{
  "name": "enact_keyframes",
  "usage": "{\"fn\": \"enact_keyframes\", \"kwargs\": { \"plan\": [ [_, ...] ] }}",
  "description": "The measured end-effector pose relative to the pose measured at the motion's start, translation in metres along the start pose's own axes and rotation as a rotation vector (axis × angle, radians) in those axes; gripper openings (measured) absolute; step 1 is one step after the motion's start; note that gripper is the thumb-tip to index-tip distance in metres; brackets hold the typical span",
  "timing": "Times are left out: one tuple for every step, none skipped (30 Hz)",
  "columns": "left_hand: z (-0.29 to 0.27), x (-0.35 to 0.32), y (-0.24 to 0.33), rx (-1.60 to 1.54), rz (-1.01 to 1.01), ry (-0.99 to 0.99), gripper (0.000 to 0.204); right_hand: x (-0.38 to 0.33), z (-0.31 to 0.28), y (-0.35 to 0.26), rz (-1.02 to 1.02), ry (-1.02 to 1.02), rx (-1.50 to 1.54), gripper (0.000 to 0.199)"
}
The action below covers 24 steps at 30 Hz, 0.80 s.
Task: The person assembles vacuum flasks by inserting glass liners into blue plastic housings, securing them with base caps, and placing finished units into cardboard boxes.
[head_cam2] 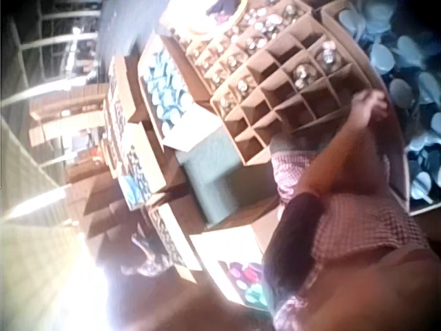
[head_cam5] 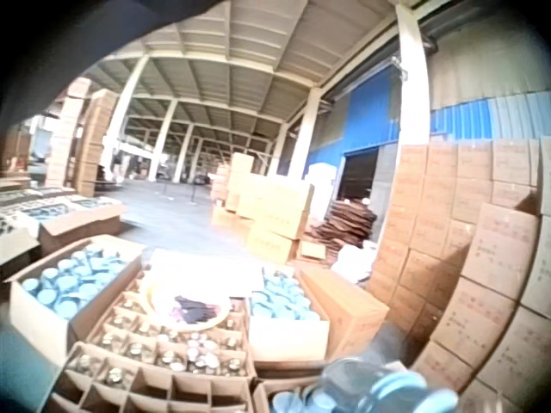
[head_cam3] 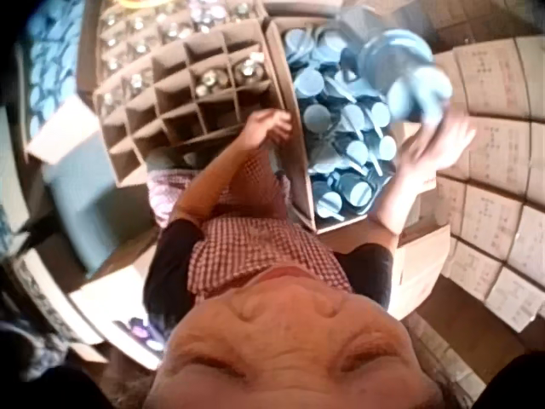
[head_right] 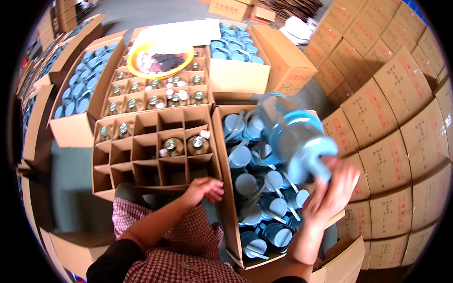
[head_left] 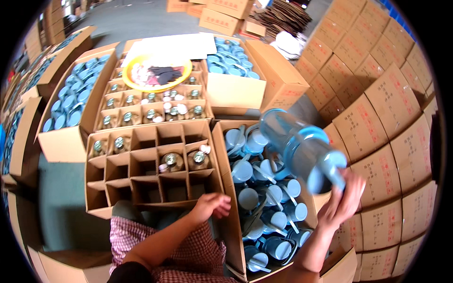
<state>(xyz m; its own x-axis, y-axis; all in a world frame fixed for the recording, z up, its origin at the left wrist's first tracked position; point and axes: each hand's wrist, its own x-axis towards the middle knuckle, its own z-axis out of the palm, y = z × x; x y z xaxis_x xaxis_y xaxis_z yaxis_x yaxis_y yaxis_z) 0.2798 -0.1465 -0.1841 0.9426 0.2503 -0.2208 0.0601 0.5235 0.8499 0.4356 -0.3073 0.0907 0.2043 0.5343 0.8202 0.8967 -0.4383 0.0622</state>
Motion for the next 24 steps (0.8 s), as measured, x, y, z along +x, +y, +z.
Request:
{"fn": "enact_keyframes", "kwargs": {
  "plan": [
    [0.005, -0.004, 0.017, -0.098, -0.065, 0.049, 0.055, -0.015, -0.014, -0.017, -0.08, 0.007, 0.069, 0.03],
    [0.003, -0.009, 0.029, -0.215, -0.084, 0.065, 0.071, -0.038, -0.018, -0.034, -0.075, 0.043, 0.235, 0.031],
    [0.001, -0.016, 0.042, -0.333, -0.088, 0.104, 0.076, -0.059, -0.024, -0.054, -0.012, -0.021, 0.37, 0.031],
    [-0.009, -0.019, 0.053, -0.452, -0.126, 0.153, 0.075, -0.074, -0.027, -0.065, -0.132, -0.105, 0.475, 0.036],
    [-0.021, -0.029, 0.057, -0.573, -0.16, 0.203, 0.074, -0.08, -0.032, -0.081, -0.265, -0.242, 0.52, 0.031],
    [-0.023, -0.04, 0.057, -0.752, -0.127, 0.178, 0.072, -0.091, -0.031, -0.098, -0.325, -0.23, 0.566, 0.026],
    [-0.028, -0.056, 0.057, -0.928, -0.08, 0.164, 0.069, -0.097, -0.03, -0.113, -0.378, -0.223, 0.63, 0.011],
    [-0.029, -0.071, 0.058, -1.025, -0.023, 0.242, 0.065, -0.1, -0.036, -0.126, -0.392, -0.24, 0.677, 0.013],
    [-0.026, -0.089, 0.059, -0.959, 0.096, 0.319, 0.054, -0.109, -0.039, -0.138, -0.378, -0.222, 0.756, 0.016],
    [-0.031, -0.101, 0.058, -0.92, 0.159, 0.361, 0.052, -0.113, -0.04, -0.15, -0.383, -0.174, 0.78, 0.017],
    [-0.04, -0.109, 0.058, -0.867, 0.202, 0.384, 0.051, -0.115, -0.042, -0.163, -0.387, -0.126, 0.803, 0.017],
    [-0.051, -0.122, 0.054, -0.817, 0.247, 0.415, 0.049, -0.115, -0.044, -0.175, -0.387, -0.13, 0.827, 0.018],
    [-0.062, -0.131, 0.05, -0.765, 0.277, 0.435, 0.048, -0.111, -0.045, -0.185, -0.389, -0.135, 0.844, 0.018],
    [-0.074, -0.141, 0.045, -0.704, 0.304, 0.455, 0.046, -0.108, -0.046, -0.194, -0.389, -0.141, 0.861, 0.019],
    [-0.086, -0.153, 0.039, -0.621, 0.329, 0.473, 0.045, -0.111, -0.039, -0.2, -0.355, -0.279, 0.967, 0.023],
    [-0.094, -0.16, 0.031, -0.525, 0.336, 0.478, 0.044, -0.112, -0.029, -0.206, -0.327, -0.466, 1.09, 0.024],
    [-0.104, -0.165, 0.024, -0.409, 0.339, 0.474, 0.043, -0.113, -0.018, -0.21, -0.294, -0.656, 1.207, 0.025],
    [-0.113, -0.173, 0.015, -0.281, 0.342, 0.469, 0.041, -0.115, -0.006, -0.213, -0.257, -0.749, 1.275, 0.025],
    [-0.119, -0.182, 0.007, -0.142, 0.345, 0.456, 0.04, -0.112, 0.002, -0.211, -0.155, -0.733, 1.297, 0.028],
    [-0.124, -0.188, 0.0, -0.084, 0.354, 0.454, 0.039, -0.105, 0.015, -0.203, -0.1, -0.649, 1.309, 0.032],
    [-0.125, -0.193, -0.004, -0.019, 0.364, 0.443, 0.038, -0.095, 0.024, -0.202, 0.08, -0.494, 1.4, 0.034],
    [-0.099, -0.194, 0.013, -0.174, 0.407, 0.518, 0.03, -0.075, 0.03, -0.198, 0.098, -0.338, 1.317, 0.034],
    [-0.103, -0.197, 0.012, -0.094, 0.397, 0.51, 0.03, -0.054, 0.039, -0.202, 0.047, -0.27, 1.19, 0.036],
    [-0.108, -0.196, 0.009, -0.016, 0.386, 0.491, 0.031, -0.035, 0.047, -0.215, 0.07, -0.301, 1.175, 0.035]
  ]
}}
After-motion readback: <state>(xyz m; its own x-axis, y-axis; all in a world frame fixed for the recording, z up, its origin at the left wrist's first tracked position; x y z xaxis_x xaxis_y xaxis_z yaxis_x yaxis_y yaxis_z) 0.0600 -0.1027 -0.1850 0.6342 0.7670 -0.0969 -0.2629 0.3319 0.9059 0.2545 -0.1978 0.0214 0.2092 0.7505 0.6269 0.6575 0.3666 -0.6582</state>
